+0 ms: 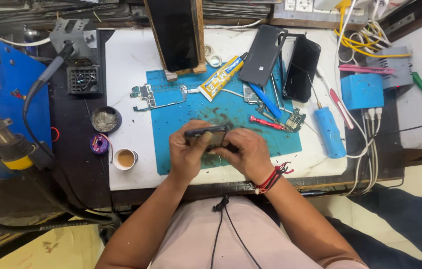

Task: The person uses a hot glue gun to apply adhesive to the edges of a smartphone chassis, then removes the back cover and battery. They continue to apply glue to the frame and handle internal components on a cluttered workbench.

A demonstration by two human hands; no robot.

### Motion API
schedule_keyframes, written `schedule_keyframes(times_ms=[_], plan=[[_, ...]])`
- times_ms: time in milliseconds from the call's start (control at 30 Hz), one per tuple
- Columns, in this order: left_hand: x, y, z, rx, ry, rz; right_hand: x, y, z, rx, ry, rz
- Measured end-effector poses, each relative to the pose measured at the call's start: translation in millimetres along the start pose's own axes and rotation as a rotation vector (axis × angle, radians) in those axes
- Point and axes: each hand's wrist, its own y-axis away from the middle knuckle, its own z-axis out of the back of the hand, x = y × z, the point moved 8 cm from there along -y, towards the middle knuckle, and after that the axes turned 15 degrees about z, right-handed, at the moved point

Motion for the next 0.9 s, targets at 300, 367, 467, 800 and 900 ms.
schedule_keyframes(times_ms=[300, 367, 467, 800, 900], plan=[[-4.6, 4.3, 3.7, -0.134, 0.700, 0.149, -34.7, 51.9, -28.3, -0.343, -0.949, -0.525], [-21.2, 7.8, -15.3, 0.032, 0.763, 0.165, -38.0, 54.2, -16.4, -0.344, -0.860, -0.450], [-52.0, 19.1, -49.6, 0.450, 0.742, 0.206, -40.6, 48.5, 22.8, -0.336, -0.691, -0.290], [0.1, 34.0, -70.4, 0.737, -0.037, 0.685, -0.7, -5.0, 62.7, 0.052, -0.359, 0.167], [5.1, 27.2, -58.2, 0.545, -0.095, 0.611, -5.4, -0.6, 59.1, -0.183, -0.405, -0.007]])
